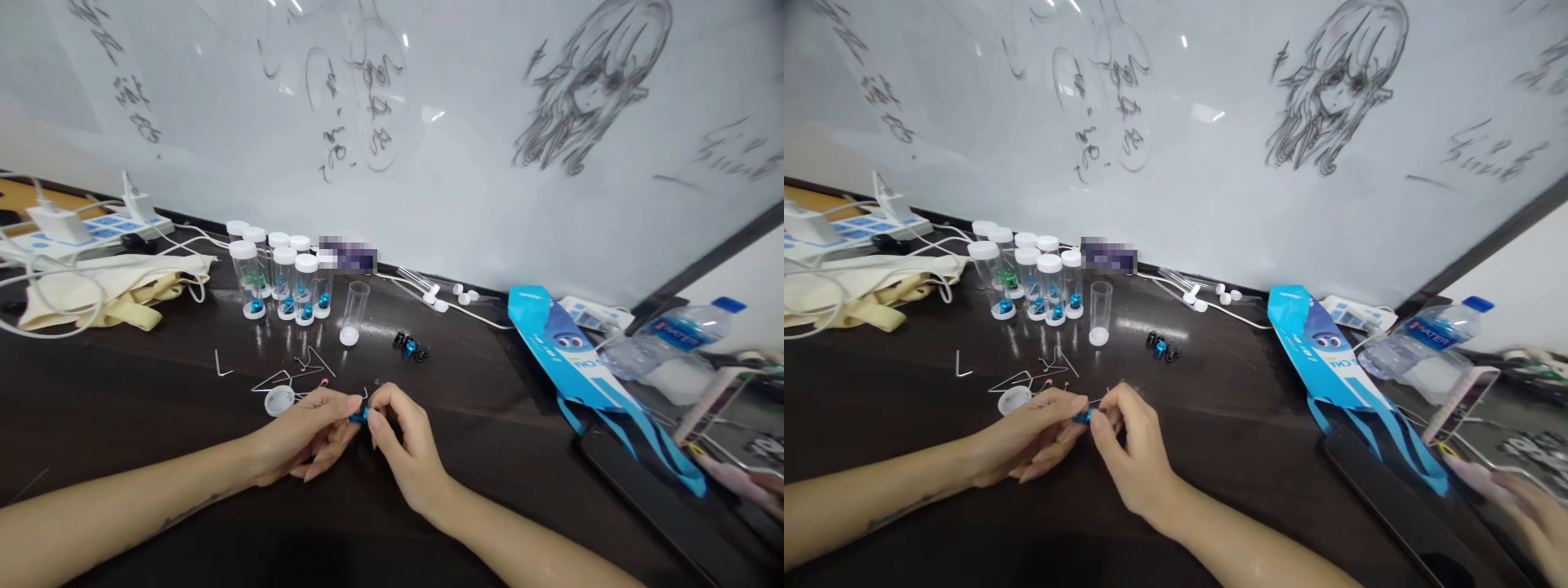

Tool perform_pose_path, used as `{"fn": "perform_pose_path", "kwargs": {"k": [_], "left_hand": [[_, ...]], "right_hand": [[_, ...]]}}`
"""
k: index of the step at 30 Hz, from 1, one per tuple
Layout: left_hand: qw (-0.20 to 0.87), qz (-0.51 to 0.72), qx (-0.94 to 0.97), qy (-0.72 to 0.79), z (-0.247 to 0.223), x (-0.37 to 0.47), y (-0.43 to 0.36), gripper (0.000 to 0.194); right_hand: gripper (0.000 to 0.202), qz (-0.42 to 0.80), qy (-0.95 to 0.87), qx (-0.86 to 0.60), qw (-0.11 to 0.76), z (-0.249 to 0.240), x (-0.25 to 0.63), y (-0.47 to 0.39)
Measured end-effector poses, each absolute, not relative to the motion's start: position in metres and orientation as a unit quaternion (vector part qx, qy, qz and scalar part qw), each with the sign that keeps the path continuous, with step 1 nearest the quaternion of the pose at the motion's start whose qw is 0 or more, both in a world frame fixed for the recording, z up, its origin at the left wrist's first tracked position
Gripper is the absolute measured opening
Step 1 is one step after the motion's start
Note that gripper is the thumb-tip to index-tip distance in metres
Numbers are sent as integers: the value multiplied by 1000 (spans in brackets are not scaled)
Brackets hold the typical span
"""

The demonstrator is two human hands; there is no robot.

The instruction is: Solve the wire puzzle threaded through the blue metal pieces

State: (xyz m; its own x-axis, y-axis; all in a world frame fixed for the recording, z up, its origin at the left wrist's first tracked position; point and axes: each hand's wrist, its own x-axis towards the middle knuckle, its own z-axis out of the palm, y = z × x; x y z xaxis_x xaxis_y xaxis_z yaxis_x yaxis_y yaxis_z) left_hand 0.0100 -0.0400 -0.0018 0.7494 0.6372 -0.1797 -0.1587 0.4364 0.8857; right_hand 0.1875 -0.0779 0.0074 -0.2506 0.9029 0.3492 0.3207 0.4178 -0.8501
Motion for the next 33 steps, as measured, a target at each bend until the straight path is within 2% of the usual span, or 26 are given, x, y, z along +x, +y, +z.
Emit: {"fn": "perform_pose_path", "kwargs": {"k": [10, 22, 33], "left_hand": [[808, 258, 465, 254, -1, 11, -41, 49], [795, 265, 474, 271, -1, 13, -41, 49], [784, 268, 488, 275, 1, 13, -44, 50]], "right_hand": [[22, 326, -715, -438, 437, 8, 187, -77], [39, 350, -667, -432, 495, 0, 185, -75], [46, 289, -636, -493, 519, 1, 182, -69]]}}
